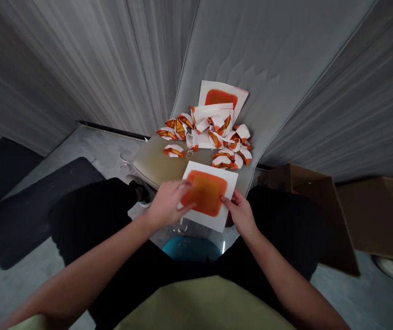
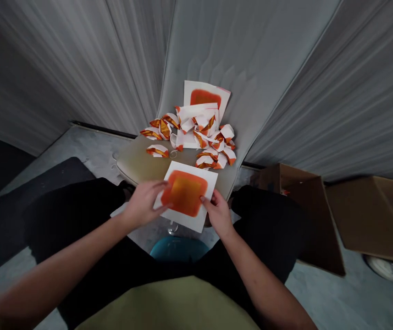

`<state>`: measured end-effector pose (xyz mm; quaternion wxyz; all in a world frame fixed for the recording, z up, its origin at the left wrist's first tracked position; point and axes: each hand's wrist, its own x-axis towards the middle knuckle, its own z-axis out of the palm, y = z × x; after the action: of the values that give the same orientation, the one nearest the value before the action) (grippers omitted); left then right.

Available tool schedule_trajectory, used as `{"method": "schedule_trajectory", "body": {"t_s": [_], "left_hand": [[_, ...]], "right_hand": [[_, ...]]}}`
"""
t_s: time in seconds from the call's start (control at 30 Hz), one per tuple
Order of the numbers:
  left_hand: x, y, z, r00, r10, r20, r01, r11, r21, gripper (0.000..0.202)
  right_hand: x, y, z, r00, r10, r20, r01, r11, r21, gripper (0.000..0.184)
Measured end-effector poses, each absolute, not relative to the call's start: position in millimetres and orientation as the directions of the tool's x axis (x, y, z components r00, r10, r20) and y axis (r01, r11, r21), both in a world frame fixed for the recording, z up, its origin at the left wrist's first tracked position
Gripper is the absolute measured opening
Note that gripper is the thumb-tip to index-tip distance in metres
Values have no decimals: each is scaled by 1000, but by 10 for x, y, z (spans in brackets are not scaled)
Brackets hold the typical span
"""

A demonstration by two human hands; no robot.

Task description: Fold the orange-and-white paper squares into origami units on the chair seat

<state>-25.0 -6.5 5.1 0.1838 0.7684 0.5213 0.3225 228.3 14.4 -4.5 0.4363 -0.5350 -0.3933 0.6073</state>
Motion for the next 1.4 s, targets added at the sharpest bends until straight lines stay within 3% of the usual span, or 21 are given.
{"method": "schedule_trajectory", "body": {"t_s": [0.07,0.13,0.3,0.4,0.5,0.57,0.63,0.7,0.77,0.87,1.07,1.2,1.3,1.4], "left_hand": [[-176,-329,-76,480,826,297,722,-564,402,59],[-92,-518,-217,494,822,284,783,-562,265,59],[-85,-609,-387,432,837,335,851,-502,156,27],[-250,-554,-352,446,803,394,829,-537,157,20],[-440,-488,-299,463,764,450,795,-582,170,18],[-537,-450,-279,448,762,467,783,-587,207,17],[-598,-424,-275,424,770,476,768,-585,263,17],[-623,-416,-275,384,785,485,757,-569,322,17],[-614,-428,-263,329,811,484,764,-530,368,17],[-551,-477,-216,246,843,478,799,-456,392,18],[-378,-638,-292,160,850,502,792,-415,449,20],[-328,-689,-458,127,850,511,771,-408,488,19],[-346,-678,-456,140,852,505,745,-427,513,20],[-395,-660,-356,136,852,506,739,-427,521,22]], "right_hand": [[2269,125,-23,-6,954,-301,-106,-300,-948,56],[2260,84,1,40,949,-311,-111,-305,-946,59],[2276,-79,-41,28,922,-387,-94,-383,-919,69],[2361,-182,-126,61,948,-311,31,-314,-949,78],[2503,-253,-143,121,993,2,338,-40,-940,67],[2588,-285,-94,-5,965,263,575,218,-789,52],[2629,-316,-30,-255,898,360,674,432,-599,46],[2611,-352,0,-470,830,300,672,557,-488,48],[2549,-391,-33,-568,794,218,663,598,-451,50],[2437,-457,-174,-539,812,225,681,577,-451,43],[2440,-553,-273,-307,883,355,770,450,-453,33],[2642,-410,-57,-448,858,251,741,513,-433,45],[2701,-229,81,-389,872,299,739,489,-465,45],[2633,-156,169,-464,820,334,653,572,-497,51]]}}
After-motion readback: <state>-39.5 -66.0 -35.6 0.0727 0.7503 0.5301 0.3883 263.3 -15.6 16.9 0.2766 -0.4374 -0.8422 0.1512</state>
